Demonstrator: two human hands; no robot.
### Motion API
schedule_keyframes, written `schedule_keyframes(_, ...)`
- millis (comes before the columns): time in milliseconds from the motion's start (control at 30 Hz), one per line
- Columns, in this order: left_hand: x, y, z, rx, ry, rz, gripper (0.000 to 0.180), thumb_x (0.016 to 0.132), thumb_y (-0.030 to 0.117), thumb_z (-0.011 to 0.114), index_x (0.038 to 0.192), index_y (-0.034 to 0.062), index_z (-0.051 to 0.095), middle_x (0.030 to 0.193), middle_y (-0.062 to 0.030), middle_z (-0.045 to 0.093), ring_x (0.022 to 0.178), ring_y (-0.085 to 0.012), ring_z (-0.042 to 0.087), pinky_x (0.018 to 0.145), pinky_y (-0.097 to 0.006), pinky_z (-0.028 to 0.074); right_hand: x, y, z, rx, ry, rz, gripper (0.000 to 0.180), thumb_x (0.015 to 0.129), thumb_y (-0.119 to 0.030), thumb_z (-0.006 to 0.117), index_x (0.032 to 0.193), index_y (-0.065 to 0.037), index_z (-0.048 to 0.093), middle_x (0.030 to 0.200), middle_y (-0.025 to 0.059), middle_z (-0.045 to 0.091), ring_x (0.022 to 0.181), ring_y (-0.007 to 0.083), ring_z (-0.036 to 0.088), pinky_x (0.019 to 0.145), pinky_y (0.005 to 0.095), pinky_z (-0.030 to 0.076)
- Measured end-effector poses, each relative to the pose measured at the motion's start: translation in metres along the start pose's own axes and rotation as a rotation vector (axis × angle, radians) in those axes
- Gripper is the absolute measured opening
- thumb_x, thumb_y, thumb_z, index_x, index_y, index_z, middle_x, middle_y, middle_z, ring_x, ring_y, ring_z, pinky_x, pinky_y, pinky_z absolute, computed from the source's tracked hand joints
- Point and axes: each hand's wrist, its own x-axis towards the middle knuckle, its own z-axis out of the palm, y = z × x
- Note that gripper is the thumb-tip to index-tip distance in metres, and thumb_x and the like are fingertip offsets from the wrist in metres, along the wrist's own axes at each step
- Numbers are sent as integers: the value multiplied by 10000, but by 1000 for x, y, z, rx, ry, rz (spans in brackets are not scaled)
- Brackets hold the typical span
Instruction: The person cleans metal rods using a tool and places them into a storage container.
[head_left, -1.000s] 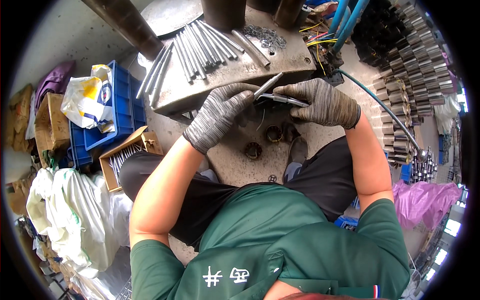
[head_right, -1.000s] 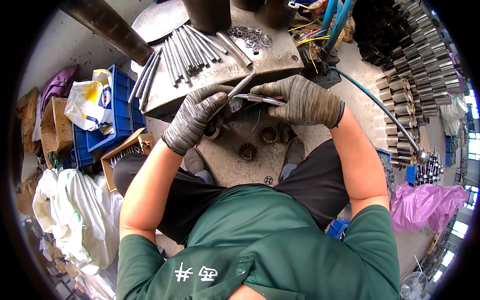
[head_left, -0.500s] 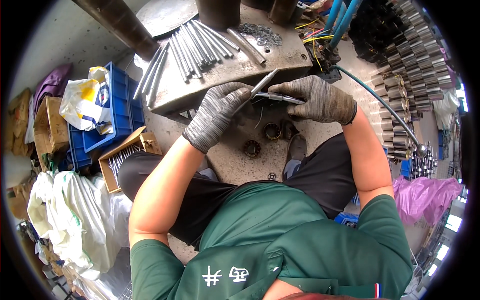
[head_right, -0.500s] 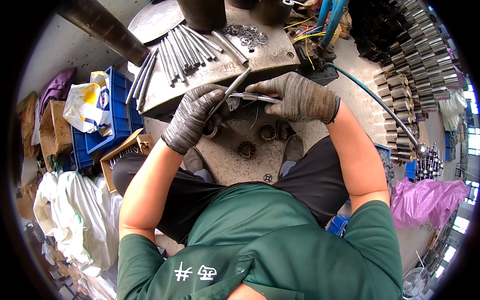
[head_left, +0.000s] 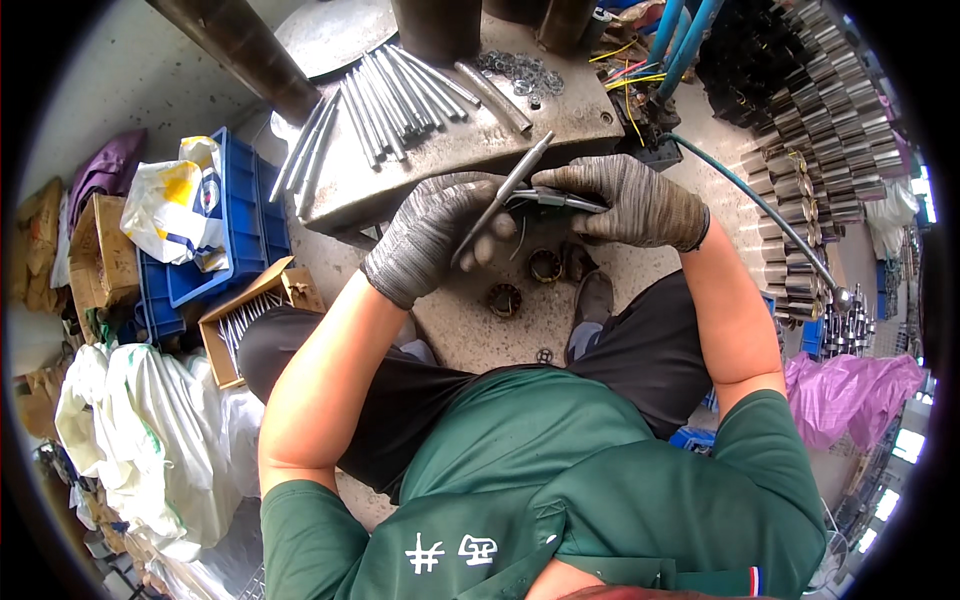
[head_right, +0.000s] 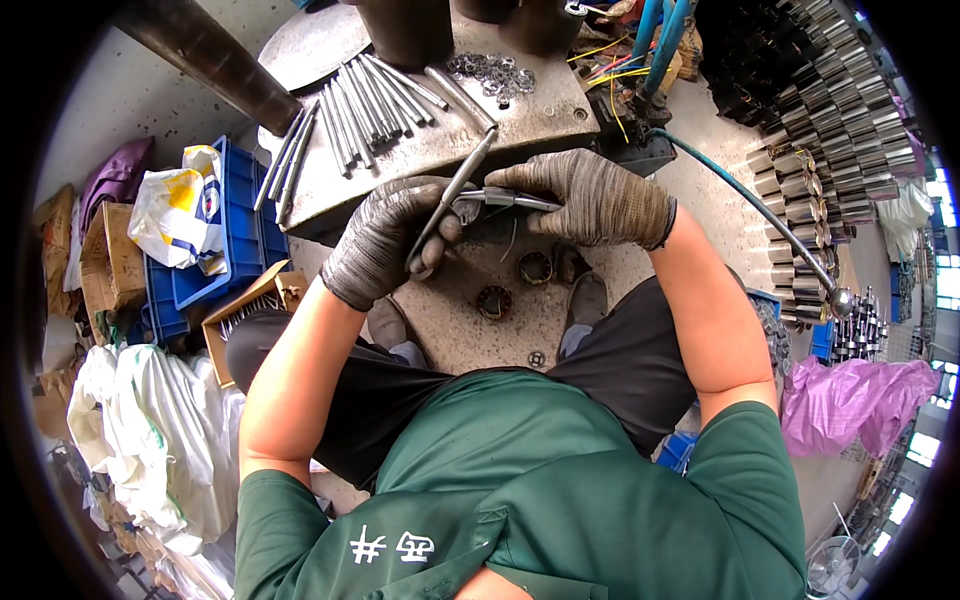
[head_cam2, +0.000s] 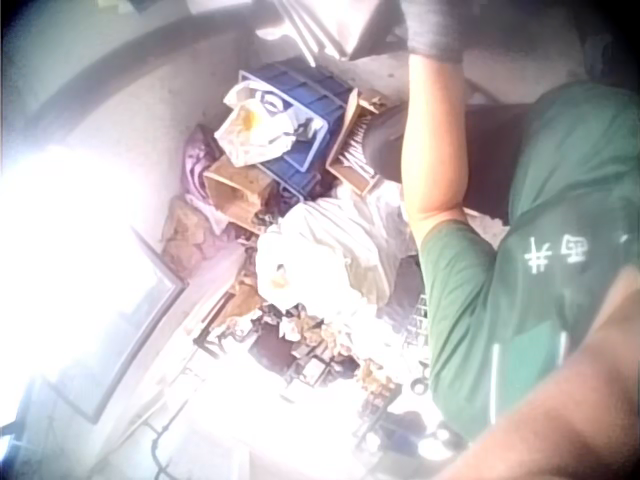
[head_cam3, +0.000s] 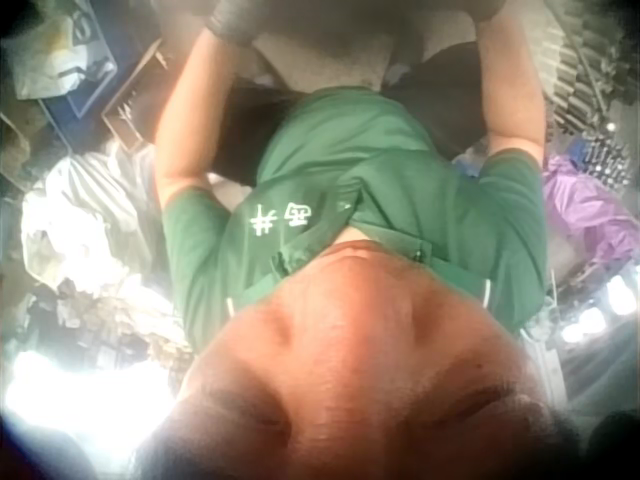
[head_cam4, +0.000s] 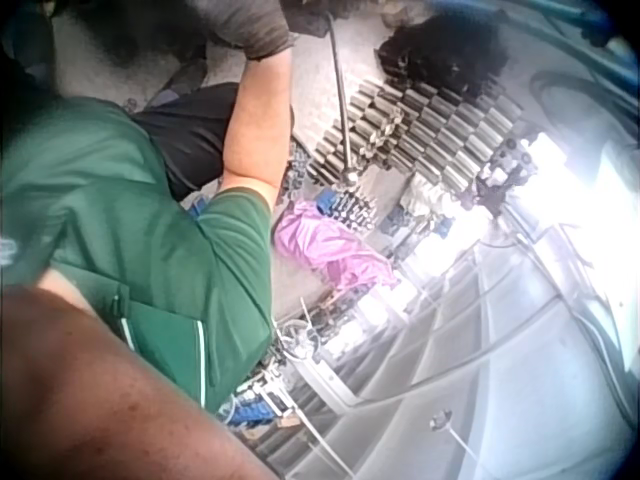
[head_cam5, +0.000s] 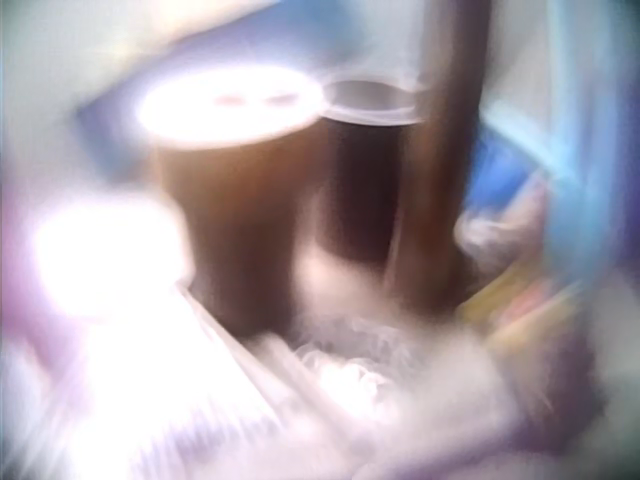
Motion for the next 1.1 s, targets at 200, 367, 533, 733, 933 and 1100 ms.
schedule_keyframes(200,1,-1,-8,-306,-191,-2,529,1045,368,561,1382,-39,550,866,-153,739,495,-197,639,426,-265,480,-2,-13,4,862,-201,314,674,903,-162,778,1500,-32,493,1158,103,700,1049,217,697,883,350,579)
schedule_keyframes(367,-10,28,-20,-44,-11,171,467,1025,291,583,1378,-15,580,820,-109,724,494,-146,627,429,-222,455,-2,-28,2,1063,-51,343,768,855,-293,828,1499,-41,496,1102,69,705,950,169,711,842,306,565)
schedule_keyframes(533,-3,62,-54,784,693,477,305,1017,140,649,1291,9,679,782,1,675,638,-27,559,556,-214,443,-9,-4,8,1066,169,341,614,936,-169,748,1471,8,504,1069,87,703,994,168,694,883,306,577)
schedule_keyframes(733,-12,87,-120,1561,1020,339,357,966,147,611,1311,177,695,1149,-202,702,1069,-371,672,974,-446,533,-4,2,4,1084,199,318,578,950,-161,718,1473,-19,518,1097,83,700,990,167,696,862,291,580)
schedule_keyframes(933,-5,79,-130,1706,970,399,283,942,211,676,1195,112,756,1142,-196,693,1088,-374,641,988,-443,516,-2,2,-3,1098,270,348,561,950,-157,703,1467,-29,526,1099,83,701,972,169,694,863,297,575)
schedule_keyframes(1100,-7,74,-123,1663,976,447,317,908,245,749,1181,84,755,1200,-194,678,1118,-373,616,1017,-436,501,0,16,-7,1070,405,369,508,903,-127,728,1379,-38,574,1099,94,706,957,186,706,864,326,588)
